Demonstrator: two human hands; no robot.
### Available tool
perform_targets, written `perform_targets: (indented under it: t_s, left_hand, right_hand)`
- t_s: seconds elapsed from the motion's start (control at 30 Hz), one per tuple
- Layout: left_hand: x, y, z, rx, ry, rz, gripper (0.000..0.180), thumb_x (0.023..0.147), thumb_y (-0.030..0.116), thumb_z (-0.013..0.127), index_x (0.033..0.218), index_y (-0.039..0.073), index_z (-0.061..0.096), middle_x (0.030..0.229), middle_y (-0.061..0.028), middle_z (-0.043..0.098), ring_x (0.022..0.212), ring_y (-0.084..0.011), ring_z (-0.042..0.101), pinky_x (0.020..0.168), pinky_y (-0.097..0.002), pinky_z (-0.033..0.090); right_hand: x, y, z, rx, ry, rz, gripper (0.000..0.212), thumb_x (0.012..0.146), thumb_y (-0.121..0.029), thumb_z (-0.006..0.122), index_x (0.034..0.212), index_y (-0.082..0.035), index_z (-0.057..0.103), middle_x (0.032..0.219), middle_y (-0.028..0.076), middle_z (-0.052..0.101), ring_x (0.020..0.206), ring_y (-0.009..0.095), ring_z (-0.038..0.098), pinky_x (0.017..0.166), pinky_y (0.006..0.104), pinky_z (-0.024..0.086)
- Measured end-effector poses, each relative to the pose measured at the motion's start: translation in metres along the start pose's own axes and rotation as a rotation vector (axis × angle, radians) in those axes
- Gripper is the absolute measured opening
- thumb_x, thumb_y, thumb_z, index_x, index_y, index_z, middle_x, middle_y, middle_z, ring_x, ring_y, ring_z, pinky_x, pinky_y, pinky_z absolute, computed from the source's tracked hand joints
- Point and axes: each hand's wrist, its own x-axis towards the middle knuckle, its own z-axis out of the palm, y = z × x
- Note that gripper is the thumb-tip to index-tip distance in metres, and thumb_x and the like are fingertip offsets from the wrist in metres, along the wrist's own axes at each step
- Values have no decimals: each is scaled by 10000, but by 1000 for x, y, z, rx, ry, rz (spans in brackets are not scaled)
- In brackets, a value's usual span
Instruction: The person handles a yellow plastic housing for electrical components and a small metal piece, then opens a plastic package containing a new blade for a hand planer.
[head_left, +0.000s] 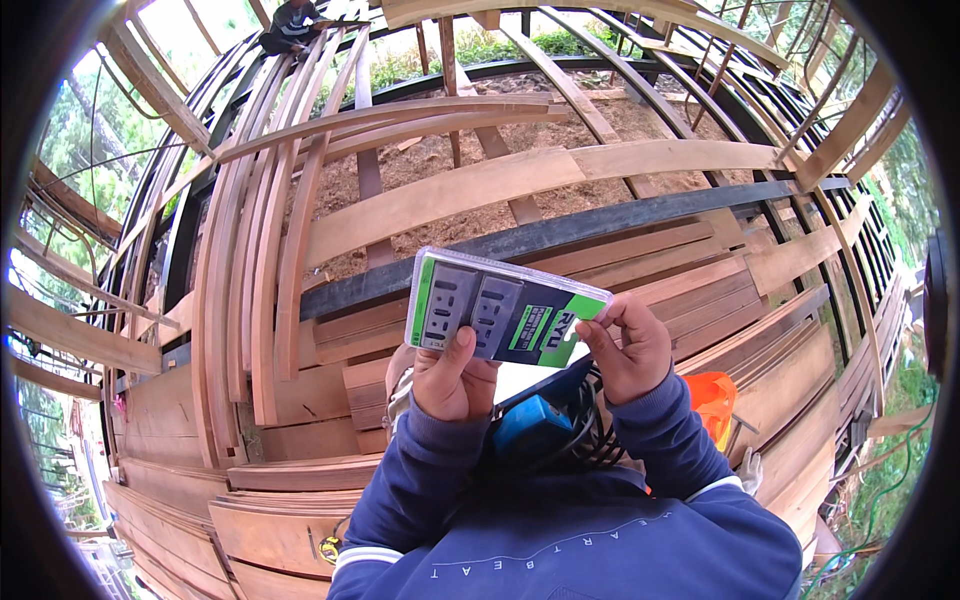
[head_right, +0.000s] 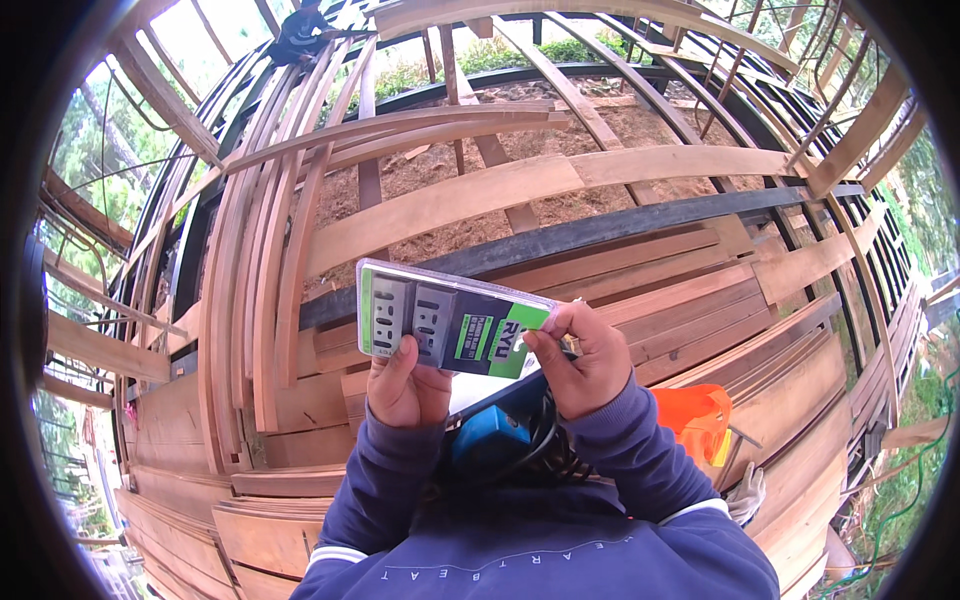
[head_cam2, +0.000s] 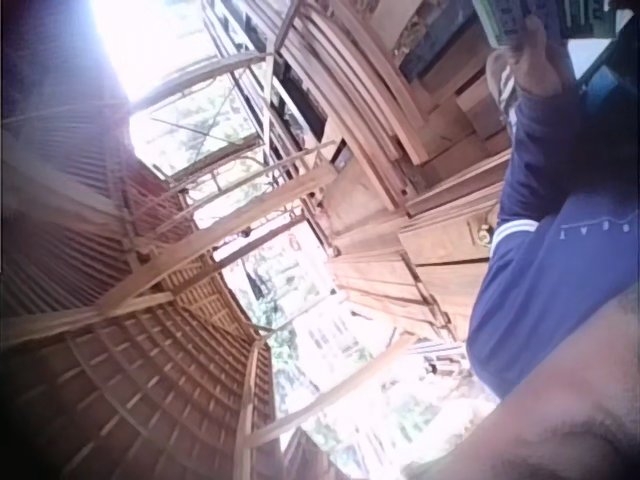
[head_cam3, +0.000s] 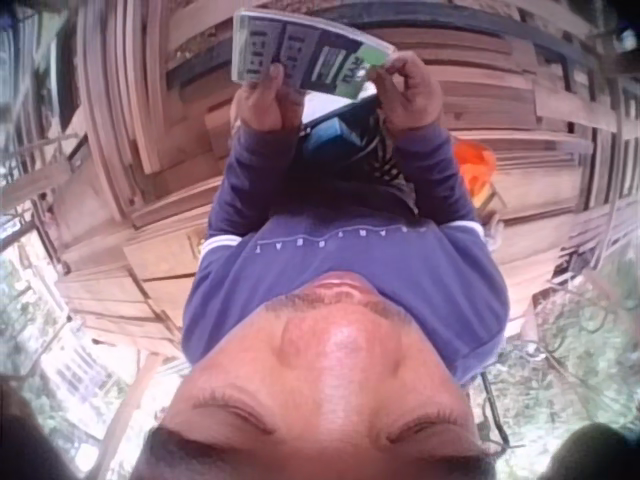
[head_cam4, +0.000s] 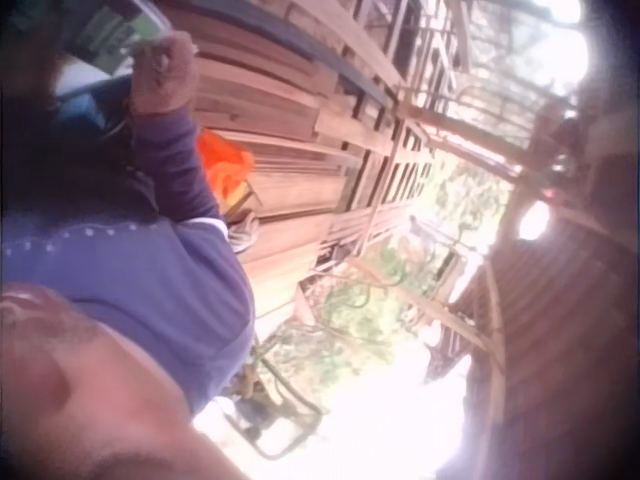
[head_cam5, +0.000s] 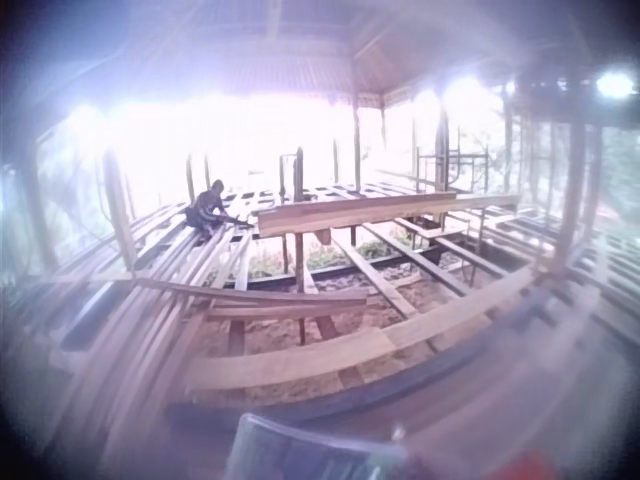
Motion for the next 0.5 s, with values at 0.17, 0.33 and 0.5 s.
perform_targets:
  t_s: [0.17,0.33,0.5]
  left_hand:
    - [1,-2,6,42,47,-38,346,896,-66,559,1209,69,619,1228,-130,648,1142,-313,622,977,-476,512]
    - [1,-2,1,87,52,-85,355,882,-80,549,1193,72,629,1217,-135,651,1121,-312,634,969,-480,527]
    - [2,3,1,181,72,-147,391,884,-79,539,1248,61,573,1177,-147,656,1113,-311,637,965,-473,536]
  right_hand:
    - [12,-9,-3,-312,102,-236,138,824,-36,711,866,-27,579,756,112,610,711,245,609,676,308,477]
    - [20,-17,-5,-403,144,-303,144,817,-39,709,876,-25,578,759,122,606,712,280,610,668,334,482]
    - [23,-21,-3,-288,128,-217,114,843,-29,669,902,-19,572,748,120,596,704,275,605,662,339,484]
